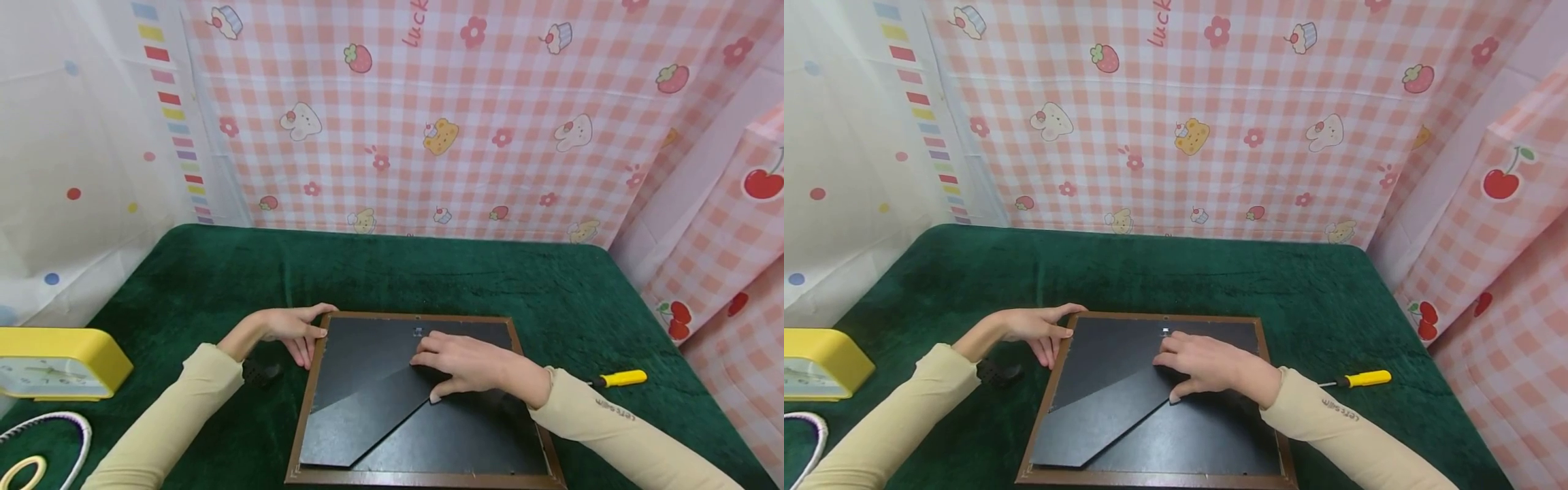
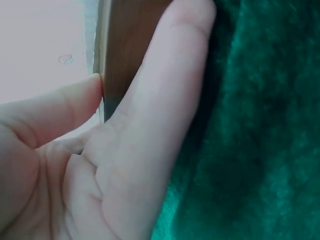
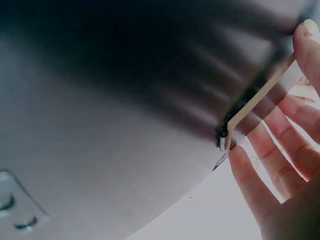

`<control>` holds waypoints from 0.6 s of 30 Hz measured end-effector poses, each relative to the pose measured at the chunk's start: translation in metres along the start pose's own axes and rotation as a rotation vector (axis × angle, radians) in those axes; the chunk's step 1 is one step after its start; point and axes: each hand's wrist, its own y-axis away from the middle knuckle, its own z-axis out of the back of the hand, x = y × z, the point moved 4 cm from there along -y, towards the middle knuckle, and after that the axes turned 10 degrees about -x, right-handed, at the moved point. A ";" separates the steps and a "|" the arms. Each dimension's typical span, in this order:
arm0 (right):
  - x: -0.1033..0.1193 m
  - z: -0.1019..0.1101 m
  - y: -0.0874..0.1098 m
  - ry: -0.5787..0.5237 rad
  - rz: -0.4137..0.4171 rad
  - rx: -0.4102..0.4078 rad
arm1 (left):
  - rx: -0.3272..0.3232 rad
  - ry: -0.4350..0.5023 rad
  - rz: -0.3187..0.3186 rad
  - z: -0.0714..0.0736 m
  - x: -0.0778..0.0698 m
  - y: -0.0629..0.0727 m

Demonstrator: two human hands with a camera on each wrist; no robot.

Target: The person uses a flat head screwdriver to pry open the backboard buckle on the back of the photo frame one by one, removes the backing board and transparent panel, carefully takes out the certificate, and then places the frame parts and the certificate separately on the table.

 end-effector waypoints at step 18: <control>0.000 0.004 0.002 0.030 0.027 -0.041 | 0.049 -0.004 0.010 0.002 -0.004 0.002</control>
